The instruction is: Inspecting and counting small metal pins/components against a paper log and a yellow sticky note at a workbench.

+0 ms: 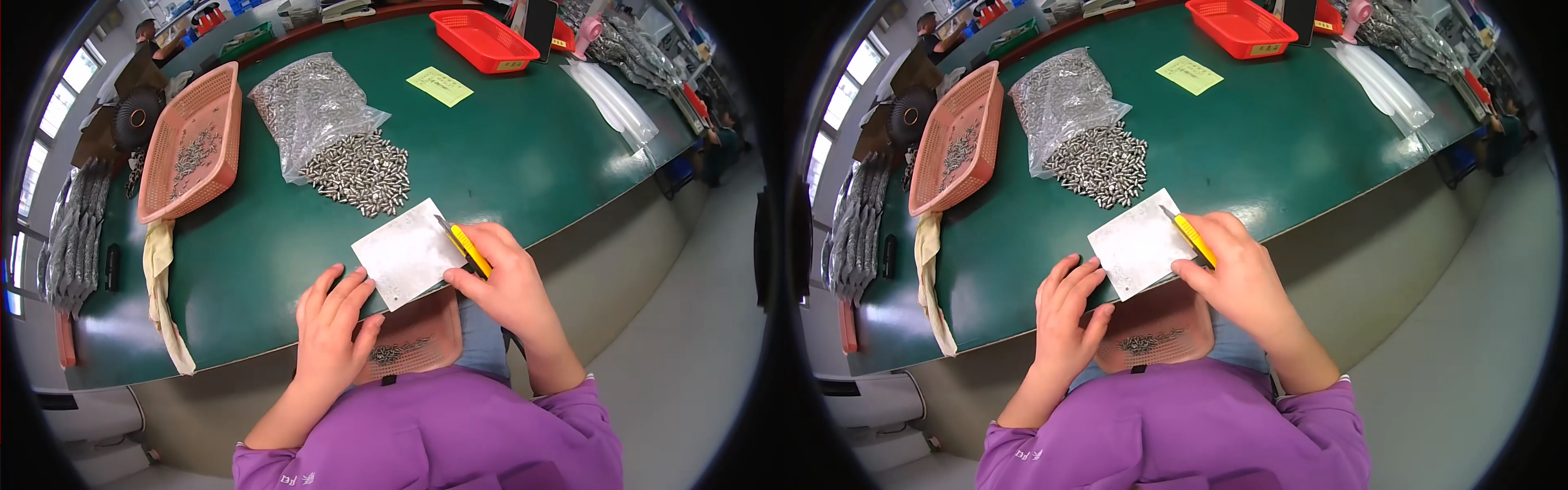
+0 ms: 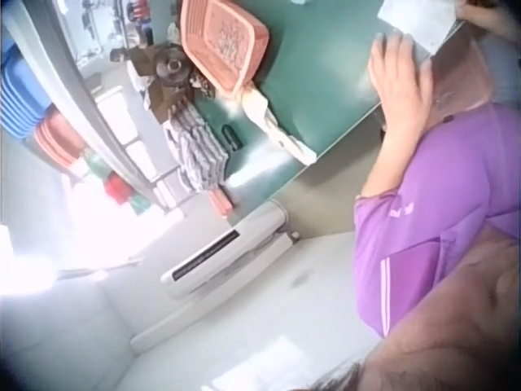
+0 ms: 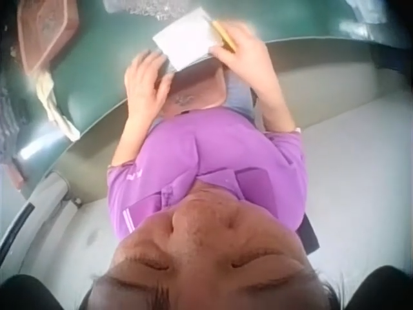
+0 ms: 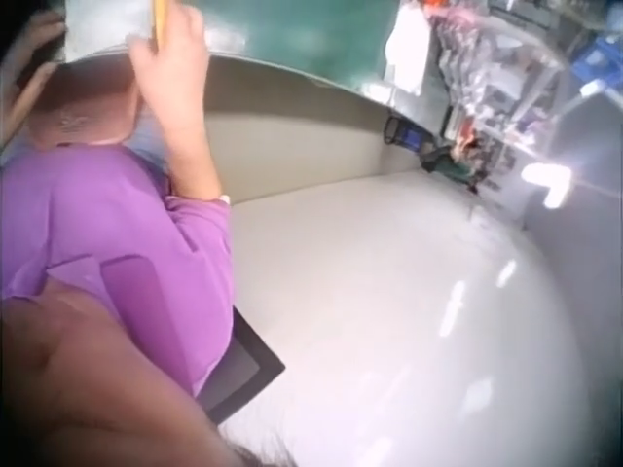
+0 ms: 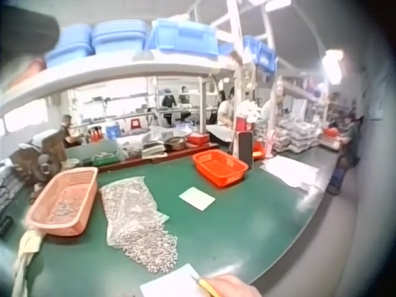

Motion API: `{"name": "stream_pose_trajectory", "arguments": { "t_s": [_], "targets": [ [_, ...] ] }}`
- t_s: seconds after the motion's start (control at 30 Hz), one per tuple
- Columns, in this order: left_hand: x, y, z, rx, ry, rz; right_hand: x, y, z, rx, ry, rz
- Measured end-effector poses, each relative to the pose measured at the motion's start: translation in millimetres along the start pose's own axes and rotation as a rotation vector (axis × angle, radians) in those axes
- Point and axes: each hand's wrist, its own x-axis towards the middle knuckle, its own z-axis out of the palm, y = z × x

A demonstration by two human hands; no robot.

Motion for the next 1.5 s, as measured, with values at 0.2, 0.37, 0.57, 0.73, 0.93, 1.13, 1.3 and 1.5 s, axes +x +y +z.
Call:
{"name": "stream_pose_trajectory", "arguments": {
  "t_s": [0.2,0.37,0.57,0.73,0.93,1.13,1.3,1.5],
  "targets": [
    [13.9,3.4,7.2,-0.046,-0.024,0.061,-12.8,-5.0,-12.0,-0.13,-0.087,0.037],
    [29.9,9.1,11.9,-0.146,-0.106,0.127,-26.5,18.0,-19.1,-0.241,0.04,-0.003],
    [49.5,21.9,12.1,-0.224,-0.165,0.214,-43.0,71.9,-48.6,-0.376,0.455,-0.104],
    [45.4,-2.2,3.0,-0.216,-0.059,0.123,-98.5,155.2,-140.9,-0.109,0.927,0.389],
    [21.4,-32.5,-21.3,-0.061,-0.022,-0.032,-133.9,198.2,-213.2,0.656,0.721,0.706],
    [14.1,-58.2,-34.5,0.05,0.105,-0.16,-77.0,103.8,-168.5,0.28,0.917,0.407],
    [10.4,-86.4,-37.3,0.089,0.239,-0.3,-25.9,-12.4,-68.9,-0.071,0.157,-0.23],
    [-6.9,-118.2,-45.8,-0.104,0.325,-0.478,-8.5,-79.8,12.6,-0.403,0.001,-0.821]
  ]
}}
